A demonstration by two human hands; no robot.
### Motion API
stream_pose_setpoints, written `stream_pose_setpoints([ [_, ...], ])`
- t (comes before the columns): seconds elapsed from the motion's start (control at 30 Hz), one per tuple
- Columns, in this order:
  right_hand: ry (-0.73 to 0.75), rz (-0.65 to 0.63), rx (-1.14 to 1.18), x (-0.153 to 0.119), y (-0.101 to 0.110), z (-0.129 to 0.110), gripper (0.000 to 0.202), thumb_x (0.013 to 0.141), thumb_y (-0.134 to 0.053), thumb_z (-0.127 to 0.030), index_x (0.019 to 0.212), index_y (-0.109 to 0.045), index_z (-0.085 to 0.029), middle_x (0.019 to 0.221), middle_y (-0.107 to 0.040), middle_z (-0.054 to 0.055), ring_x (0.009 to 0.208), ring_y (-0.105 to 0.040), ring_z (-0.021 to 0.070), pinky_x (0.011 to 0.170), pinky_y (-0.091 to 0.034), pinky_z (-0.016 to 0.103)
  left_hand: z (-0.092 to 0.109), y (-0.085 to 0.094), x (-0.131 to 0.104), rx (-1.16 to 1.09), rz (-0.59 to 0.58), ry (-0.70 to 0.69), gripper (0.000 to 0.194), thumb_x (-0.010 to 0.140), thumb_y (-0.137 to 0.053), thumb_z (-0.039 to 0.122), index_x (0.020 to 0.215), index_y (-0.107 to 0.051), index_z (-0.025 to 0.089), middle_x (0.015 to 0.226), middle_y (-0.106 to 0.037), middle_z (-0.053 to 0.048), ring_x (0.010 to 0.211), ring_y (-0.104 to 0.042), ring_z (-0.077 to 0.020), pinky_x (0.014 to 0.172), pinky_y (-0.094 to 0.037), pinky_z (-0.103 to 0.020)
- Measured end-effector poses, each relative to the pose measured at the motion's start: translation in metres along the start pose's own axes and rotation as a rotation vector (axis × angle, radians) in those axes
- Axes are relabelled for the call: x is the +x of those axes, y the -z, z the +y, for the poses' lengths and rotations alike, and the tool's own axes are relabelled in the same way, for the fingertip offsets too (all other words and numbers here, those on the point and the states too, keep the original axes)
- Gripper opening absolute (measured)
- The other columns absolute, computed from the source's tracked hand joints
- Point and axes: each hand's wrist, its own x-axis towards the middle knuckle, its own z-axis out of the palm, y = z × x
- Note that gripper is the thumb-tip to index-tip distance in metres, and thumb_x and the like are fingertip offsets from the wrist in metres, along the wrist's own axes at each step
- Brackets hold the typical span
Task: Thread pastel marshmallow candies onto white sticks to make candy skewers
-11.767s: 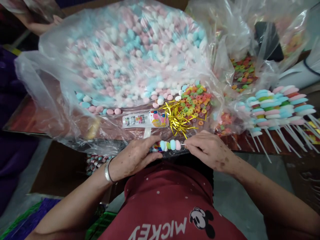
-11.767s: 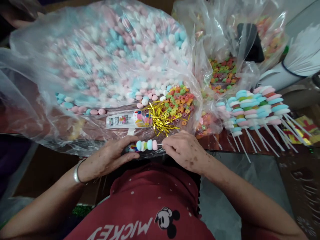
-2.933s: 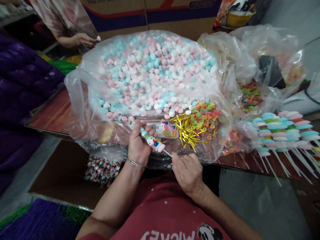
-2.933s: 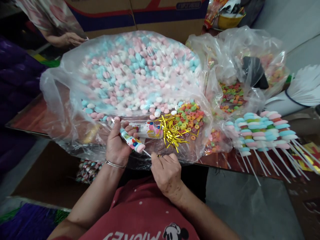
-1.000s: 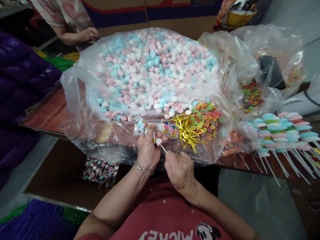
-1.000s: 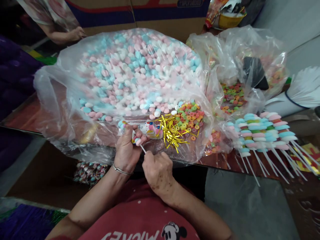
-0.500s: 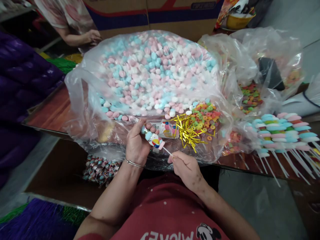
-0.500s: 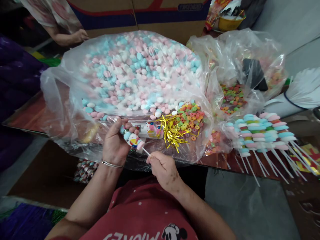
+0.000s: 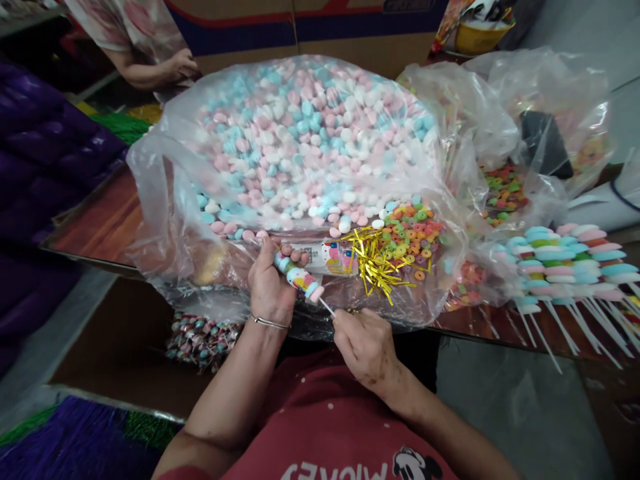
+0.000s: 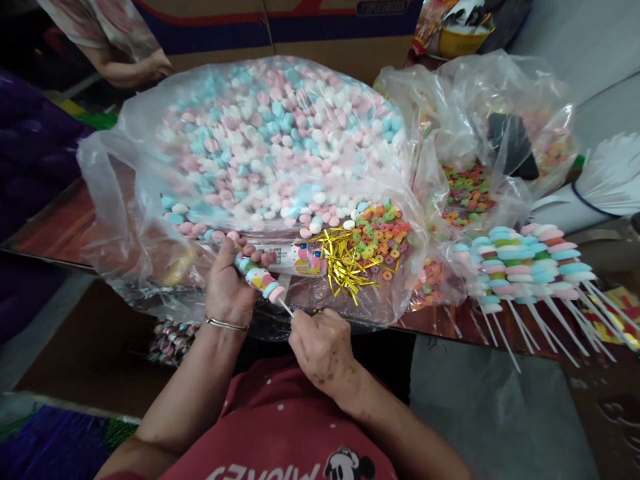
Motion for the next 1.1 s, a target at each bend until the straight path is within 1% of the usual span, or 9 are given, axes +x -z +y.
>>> stream_pose_setpoints([
  [0.1, -0.043, -0.032, 0.044, 0.000, -0.001, -0.004, 0.027, 0.093, -0.041, -0.011, 0.074, -0.060, -0.017, 0.052, -0.056, -0.003, 0.050, -0.050, 0.0106, 0.057, -0.036, 0.027, -0.003, -0.003, -0.005, 0.025, -0.029, 0.057, 0.029, 0.083, -0.072, 0.037, 0.072, -0.054, 0.016, 0.055, -0.051, 0.006, 0.043, -0.049, -0.0065, 0.044, -0.043, -0.018],
  [0.27, 0.050, 0.090, -0.173, 0.001, -0.014, -0.003, 0.017, 0.090, -0.048, -0.008, 0.094, -0.065, -0.012, 0.053, -0.059, -0.002, 0.050, -0.052, 0.0118, 0.058, -0.034, 0.031, -0.014, -0.009, -0.017, 0.098, -0.099, 0.089, 0.033, 0.074, -0.080, 0.026, 0.064, -0.049, 0.016, 0.048, -0.042, 0.009, 0.037, -0.041, -0.0043, 0.038, -0.036, -0.017],
  [0.37, 0.047, 0.132, -0.209, 0.007, -0.020, -0.002, 0.016, 0.090, -0.049, -0.008, 0.091, -0.065, -0.012, 0.051, -0.058, -0.003, 0.048, -0.051, 0.0112, 0.059, -0.035, 0.030, -0.028, -0.009, -0.024, 0.115, -0.157, 0.075, 0.037, 0.070, -0.083, 0.027, 0.062, -0.048, 0.016, 0.047, -0.042, 0.010, 0.037, -0.041, -0.0037, 0.041, -0.039, -0.017],
  [0.5, -0.018, 0.129, -0.104, 0.019, -0.018, 0.002, 0.024, 0.092, -0.044, -0.010, 0.078, -0.062, -0.017, 0.051, -0.057, -0.002, 0.049, -0.050, 0.0117, 0.059, -0.036, 0.029, -0.040, -0.006, -0.033, 0.142, -0.221, 0.084, 0.036, 0.065, -0.085, 0.032, 0.064, -0.053, 0.016, 0.048, -0.046, 0.009, 0.041, -0.047, -0.0051, 0.052, -0.048, -0.021],
  [0.6, -0.019, 0.102, -0.020, 0.022, -0.008, 0.009, 0.025, 0.093, -0.043, -0.011, 0.077, -0.061, -0.018, 0.053, -0.057, -0.002, 0.051, -0.050, 0.0117, 0.059, -0.035, 0.029, -0.032, -0.002, -0.031, 0.141, -0.223, 0.091, 0.034, 0.065, -0.085, 0.037, 0.072, -0.061, 0.015, 0.057, -0.059, 0.004, 0.056, -0.062, -0.0113, 0.059, -0.052, -0.024],
  [0.7, 0.058, 0.131, -0.091, 0.022, 0.003, 0.017, 0.019, 0.093, -0.047, -0.011, 0.088, -0.065, -0.015, 0.055, -0.057, -0.001, 0.053, -0.049, 0.0122, 0.059, -0.034, 0.031, -0.014, 0.000, -0.020, 0.105, -0.151, 0.059, 0.033, 0.068, -0.083, 0.040, 0.077, -0.063, 0.015, 0.072, -0.069, -0.003, 0.071, -0.068, -0.0173, 0.063, -0.054, -0.027],
  [0.8, 0.111, 0.135, -0.189, 0.020, 0.009, 0.022, 0.018, 0.093, -0.050, -0.012, 0.101, -0.066, -0.014, 0.058, -0.059, 0.000, 0.058, -0.051, 0.0141, 0.061, -0.033, 0.034, 0.000, 0.000, -0.009, 0.060, -0.097, -0.006, 0.028, 0.073, -0.080, 0.035, 0.073, -0.061, 0.015, 0.067, -0.064, 0.000, 0.065, -0.065, -0.0147, 0.066, -0.055, -0.030],
  [0.9, 0.124, 0.124, -0.193, 0.017, 0.009, 0.021, 0.019, 0.093, -0.051, -0.012, 0.103, -0.066, -0.014, 0.059, -0.059, 0.000, 0.060, -0.051, 0.0142, 0.063, -0.033, 0.034, 0.005, -0.002, -0.003, 0.026, -0.062, -0.006, 0.023, 0.078, -0.076, 0.027, 0.071, -0.058, 0.014, 0.058, -0.056, 0.004, 0.052, -0.057, -0.0096, 0.061, -0.053, -0.027],
  [1.1, 0.000, 0.055, 0.043, 0.011, 0.007, 0.012, 0.023, 0.096, -0.044, -0.015, 0.087, -0.065, -0.015, 0.060, -0.059, 0.001, 0.057, -0.051, 0.0130, 0.061, -0.035, 0.031, 0.005, -0.008, -0.003, -0.037, -0.024, 0.091, 0.027, 0.089, -0.062, 0.023, 0.066, -0.051, 0.015, 0.051, -0.043, 0.007, 0.043, -0.044, -0.0046, 0.048, -0.044, -0.018],
])
